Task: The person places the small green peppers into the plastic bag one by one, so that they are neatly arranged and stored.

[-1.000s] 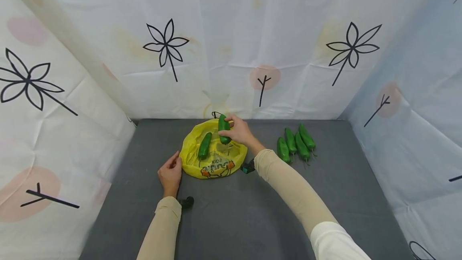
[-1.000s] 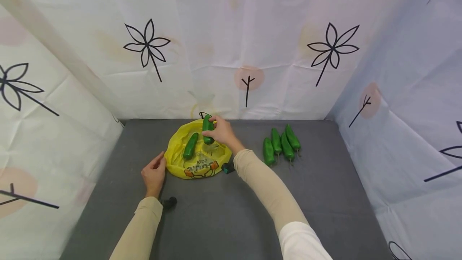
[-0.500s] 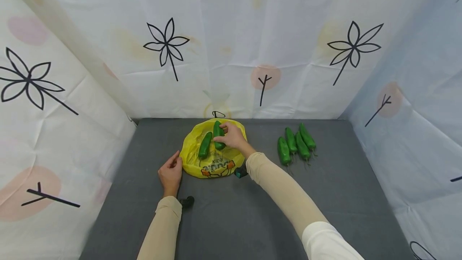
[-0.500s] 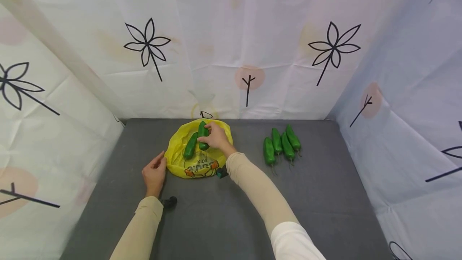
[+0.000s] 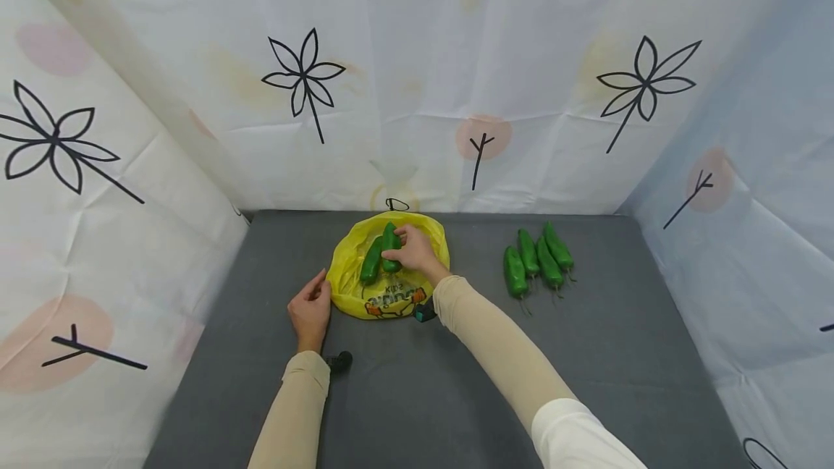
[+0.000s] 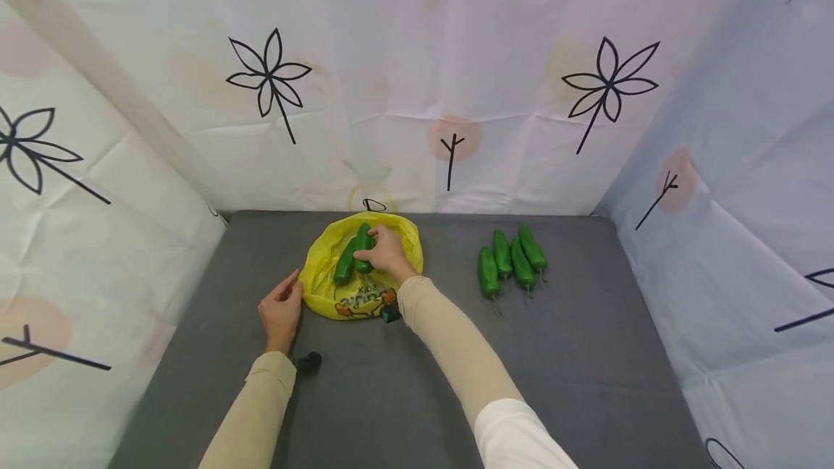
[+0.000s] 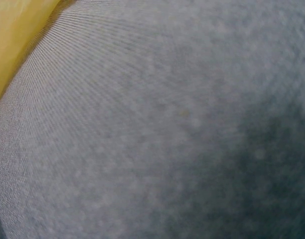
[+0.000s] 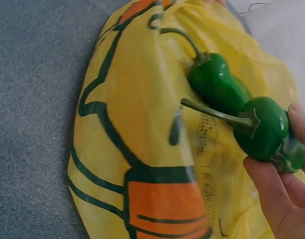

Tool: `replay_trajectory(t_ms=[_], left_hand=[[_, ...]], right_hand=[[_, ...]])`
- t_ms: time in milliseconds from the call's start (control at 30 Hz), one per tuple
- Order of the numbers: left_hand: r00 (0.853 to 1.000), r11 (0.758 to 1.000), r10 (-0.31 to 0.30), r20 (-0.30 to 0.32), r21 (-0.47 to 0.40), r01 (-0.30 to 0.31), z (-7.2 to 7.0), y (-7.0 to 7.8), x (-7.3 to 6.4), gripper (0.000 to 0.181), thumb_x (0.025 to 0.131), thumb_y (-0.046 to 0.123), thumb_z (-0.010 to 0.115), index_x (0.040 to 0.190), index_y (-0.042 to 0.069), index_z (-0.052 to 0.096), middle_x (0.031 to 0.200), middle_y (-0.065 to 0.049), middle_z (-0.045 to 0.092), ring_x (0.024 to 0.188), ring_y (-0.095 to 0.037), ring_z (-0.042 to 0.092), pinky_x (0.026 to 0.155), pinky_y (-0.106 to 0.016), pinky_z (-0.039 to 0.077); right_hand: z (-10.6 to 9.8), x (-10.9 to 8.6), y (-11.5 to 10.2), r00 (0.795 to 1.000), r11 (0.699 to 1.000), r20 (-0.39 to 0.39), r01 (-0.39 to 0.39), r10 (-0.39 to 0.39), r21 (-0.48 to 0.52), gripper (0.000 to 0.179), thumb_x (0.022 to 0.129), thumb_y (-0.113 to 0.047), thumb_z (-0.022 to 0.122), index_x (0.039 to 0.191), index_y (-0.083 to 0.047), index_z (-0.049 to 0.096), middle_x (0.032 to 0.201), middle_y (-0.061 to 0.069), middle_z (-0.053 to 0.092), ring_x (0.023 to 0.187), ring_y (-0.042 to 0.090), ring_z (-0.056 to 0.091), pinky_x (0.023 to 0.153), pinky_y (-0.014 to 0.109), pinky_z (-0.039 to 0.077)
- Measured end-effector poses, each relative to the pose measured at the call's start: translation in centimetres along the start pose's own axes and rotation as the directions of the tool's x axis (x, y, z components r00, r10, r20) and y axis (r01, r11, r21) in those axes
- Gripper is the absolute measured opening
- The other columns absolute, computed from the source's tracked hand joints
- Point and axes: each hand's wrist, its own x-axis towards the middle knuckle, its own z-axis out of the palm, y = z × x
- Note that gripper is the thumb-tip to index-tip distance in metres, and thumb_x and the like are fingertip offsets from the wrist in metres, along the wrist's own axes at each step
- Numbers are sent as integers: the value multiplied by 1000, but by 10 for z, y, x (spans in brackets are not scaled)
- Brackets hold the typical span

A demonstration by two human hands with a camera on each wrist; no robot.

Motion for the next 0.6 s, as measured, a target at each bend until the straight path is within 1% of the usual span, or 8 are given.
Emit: replay_trajectory(t_ms=[133,233,400,533,600], left_hand=[[1000,1000,5,-2,0,-5,0,1,1,24,95,19,69,116,17,80,95,-15,80,68,13,57,66,-5,42],[1000,1000,3,4,6,-4,0,1,1,25,95,19,68,117,17,80,97,-14,80,69,14,57,67,-5,42],[1000,1000,-3,6,17,3,0,1,0,25,94,17,69,116,16,80,97,-14,80,68,13,58,66,-6,43],[1000,1000,-7,4,18,7,-1,1,0,25,93,17,70,116,17,80,94,-14,80,66,12,57,65,-7,43],[1000,1000,-9,6,14,9,-1,1,1,25,93,18,69,116,18,80,93,-14,79,66,11,57,65,-7,43]], right_hand=[[6,1,0,1000,999,1,-22,22,-32,57,94,-23,75,143,-6,52,128,19,64,102,30,68,81,36,59],[9,4,2,1000,998,-3,-31,31,-49,58,94,-23,75,144,-6,52,128,18,64,103,30,68,83,38,58],[15,7,6,999,995,0,-42,42,-93,60,94,-25,75,145,-4,52,134,18,62,113,31,64,92,42,56],[19,10,9,999,994,14,-45,47,-101,60,95,-26,74,146,-5,51,137,17,60,117,32,62,94,42,55],[21,11,9,999,995,20,-35,37,-97,60,95,-26,73,147,-6,51,138,17,60,119,32,62,94,43,55]])
